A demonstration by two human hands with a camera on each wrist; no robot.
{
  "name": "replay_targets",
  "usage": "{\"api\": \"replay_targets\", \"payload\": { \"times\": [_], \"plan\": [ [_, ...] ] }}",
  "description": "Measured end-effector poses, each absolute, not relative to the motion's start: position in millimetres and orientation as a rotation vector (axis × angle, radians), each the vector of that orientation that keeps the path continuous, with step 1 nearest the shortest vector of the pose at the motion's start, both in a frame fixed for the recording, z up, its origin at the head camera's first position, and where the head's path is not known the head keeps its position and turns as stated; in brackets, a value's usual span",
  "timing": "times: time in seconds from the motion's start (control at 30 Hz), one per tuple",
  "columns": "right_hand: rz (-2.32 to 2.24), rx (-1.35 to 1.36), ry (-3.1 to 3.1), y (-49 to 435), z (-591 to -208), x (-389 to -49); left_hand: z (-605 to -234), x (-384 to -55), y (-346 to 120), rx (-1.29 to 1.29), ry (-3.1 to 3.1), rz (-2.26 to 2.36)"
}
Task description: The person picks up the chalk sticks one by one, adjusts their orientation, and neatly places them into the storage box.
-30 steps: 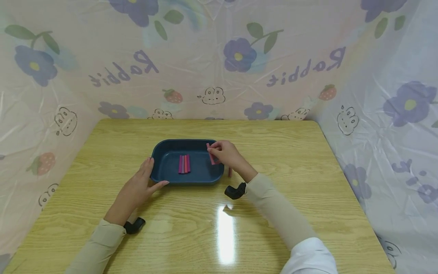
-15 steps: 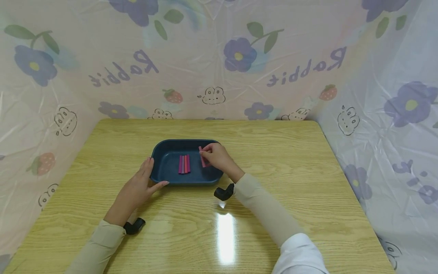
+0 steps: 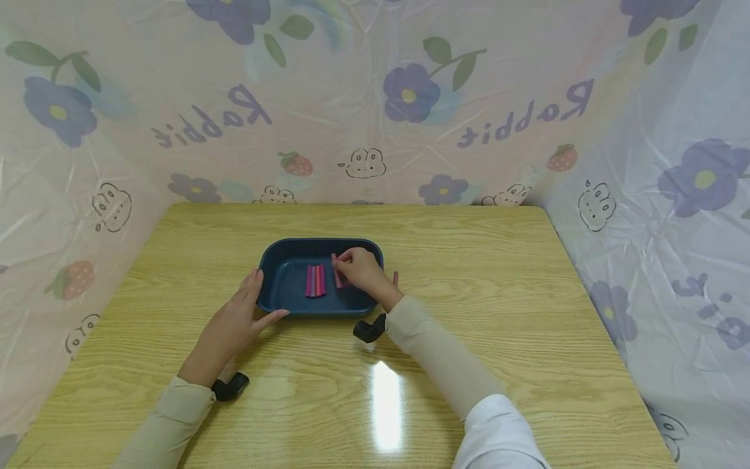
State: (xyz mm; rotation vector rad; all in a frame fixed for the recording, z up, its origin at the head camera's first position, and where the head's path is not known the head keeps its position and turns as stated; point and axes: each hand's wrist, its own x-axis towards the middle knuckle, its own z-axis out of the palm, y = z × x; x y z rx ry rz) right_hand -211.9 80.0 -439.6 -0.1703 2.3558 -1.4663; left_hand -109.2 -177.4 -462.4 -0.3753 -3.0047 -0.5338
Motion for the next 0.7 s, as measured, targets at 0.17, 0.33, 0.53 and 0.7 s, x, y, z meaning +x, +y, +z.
{"api": "replay_targets", "payload": {
  "times": [0.17, 0.33, 0.53, 0.7],
  "plan": [
    [-1.511, -0.161, 2.31, 74, -445, -213, -462, -109, -178, -0.375, -3.006, -0.522],
    [-1.517, -0.15, 2.306, 69, -450, -214, -463, -109, -179, -0.383, -3.0, -0.513],
    [-1.502, -0.132, 2.31, 65, -454, -217, -464, -109, -179, -0.373, -2.997, -0.521],
    [-1.529, -0.075, 2.273, 62, -457, -217, -464, -109, -179, -0.378, -2.992, -0.522]
  ]
}}
